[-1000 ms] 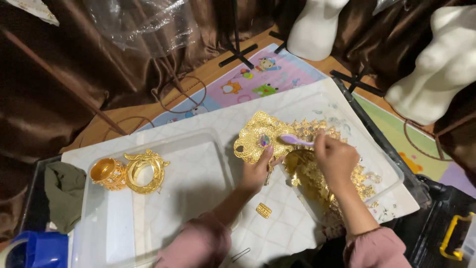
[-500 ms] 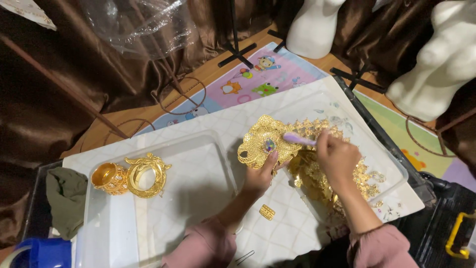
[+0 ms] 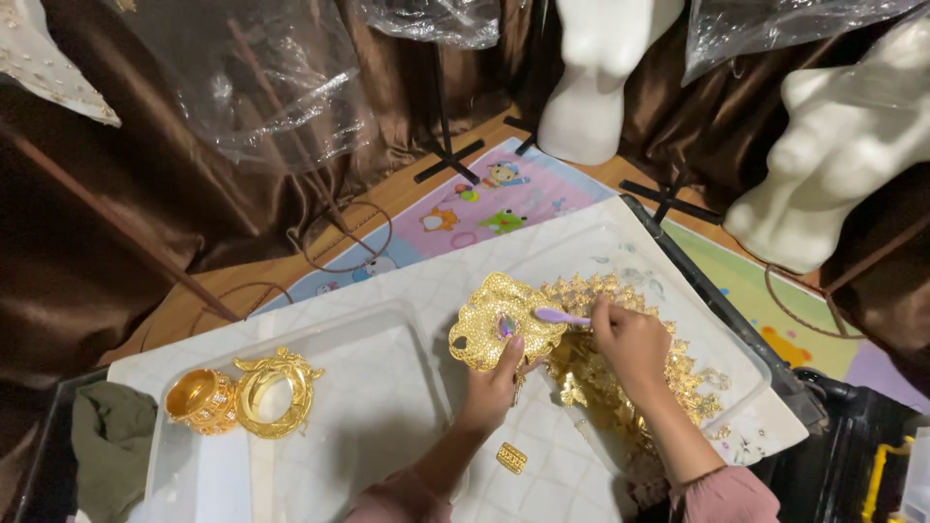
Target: Cleaning an intricate gold bridal headpiece using a small brush
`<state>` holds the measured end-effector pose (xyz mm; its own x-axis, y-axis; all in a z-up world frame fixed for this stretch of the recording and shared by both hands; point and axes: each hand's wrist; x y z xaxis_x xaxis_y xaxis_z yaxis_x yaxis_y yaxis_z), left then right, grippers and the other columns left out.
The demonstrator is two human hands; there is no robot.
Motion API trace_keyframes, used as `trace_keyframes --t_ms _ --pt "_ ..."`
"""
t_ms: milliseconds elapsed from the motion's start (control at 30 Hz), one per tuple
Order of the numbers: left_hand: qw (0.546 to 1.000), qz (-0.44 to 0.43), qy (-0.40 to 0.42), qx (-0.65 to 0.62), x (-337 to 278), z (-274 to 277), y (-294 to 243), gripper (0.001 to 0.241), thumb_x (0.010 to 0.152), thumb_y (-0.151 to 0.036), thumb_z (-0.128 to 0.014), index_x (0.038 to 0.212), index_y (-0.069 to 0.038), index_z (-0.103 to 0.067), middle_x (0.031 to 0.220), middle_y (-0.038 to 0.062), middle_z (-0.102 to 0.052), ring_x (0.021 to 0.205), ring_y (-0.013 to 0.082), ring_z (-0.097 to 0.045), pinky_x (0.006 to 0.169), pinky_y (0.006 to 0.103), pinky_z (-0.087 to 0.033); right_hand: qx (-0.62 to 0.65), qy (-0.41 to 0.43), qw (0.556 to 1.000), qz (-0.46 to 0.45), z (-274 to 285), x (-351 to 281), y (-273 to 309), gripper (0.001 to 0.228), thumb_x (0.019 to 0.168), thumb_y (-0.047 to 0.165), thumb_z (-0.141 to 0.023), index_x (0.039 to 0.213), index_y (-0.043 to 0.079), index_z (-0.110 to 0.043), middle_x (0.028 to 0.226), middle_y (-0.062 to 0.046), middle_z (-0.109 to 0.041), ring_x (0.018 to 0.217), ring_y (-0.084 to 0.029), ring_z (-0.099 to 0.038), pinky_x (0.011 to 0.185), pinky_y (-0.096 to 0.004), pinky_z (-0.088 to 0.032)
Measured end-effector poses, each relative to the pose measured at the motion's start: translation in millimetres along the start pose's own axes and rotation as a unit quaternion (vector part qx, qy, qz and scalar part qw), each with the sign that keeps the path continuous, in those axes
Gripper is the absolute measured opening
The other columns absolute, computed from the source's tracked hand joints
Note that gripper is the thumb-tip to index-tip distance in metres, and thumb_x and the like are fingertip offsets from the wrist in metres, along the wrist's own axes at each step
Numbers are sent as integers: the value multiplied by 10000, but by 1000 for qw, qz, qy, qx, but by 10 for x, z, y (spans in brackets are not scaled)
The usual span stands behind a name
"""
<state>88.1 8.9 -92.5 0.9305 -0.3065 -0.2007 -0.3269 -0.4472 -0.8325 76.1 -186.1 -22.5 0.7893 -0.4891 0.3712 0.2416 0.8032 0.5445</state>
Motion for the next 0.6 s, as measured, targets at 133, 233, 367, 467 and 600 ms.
trace_keyframes --t_ms 133,233,367,467,600 --pt "996 -65 -14 57 -422 -567 -847 878 954 -379 -737 1264 366 -391 1216 487 -592 1184 438 -653 1168 564 -299 -33 -21 998 -44 81 -3 -39 648 1012 427 -510 424 160 -466 338 -58 -397 444 -355 -538 544 -370 -415" --pt "986 -117 -40 112 -228 -391 -497 956 941 -424 -744 1263 382 -345 1231 472 -587 1239 418 -623 1186 581 27 28 19 999 2 68 -31 23 679 1058 433 -495 420 202 -525 313 28 -426 356 -160 -450 535 -232 -374" --pt "962 -250 91 64 -157 -230 -337 331 994 1 -562 1319 42 -514 1126 132 -669 966 187 -683 831 312 -620 -27 -7 999 -37 62 24 -46 645 1017 410 -528 440 125 -485 346 -82 -411 440 -354 -537 535 -386 -400" --pt "976 -149 52 151 -337 -425 -769 581 916 -137 -690 1377 117 -444 1257 244 -581 1190 171 -548 1030 394 -342 -35 1 999 -1 63 -31 -16 645 999 423 -536 428 134 -454 355 -90 -398 447 -360 -541 518 -382 -398" --pt "941 -285 49 176 -178 -214 -375 189 987 -49 -595 1151 34 -638 921 62 -697 707 123 -658 573 199 -541 13 -8 999 29 -90 53 -137 671 1070 285 -508 414 165 -428 301 4 -336 334 -199 -398 514 -274 -326"
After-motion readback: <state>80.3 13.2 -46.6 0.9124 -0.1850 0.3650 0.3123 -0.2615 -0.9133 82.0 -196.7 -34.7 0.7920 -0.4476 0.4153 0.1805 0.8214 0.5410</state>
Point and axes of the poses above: each hand's wrist, its own x-axis towards the middle knuckle, its own z-axis out of the back of the hand, y = z × x
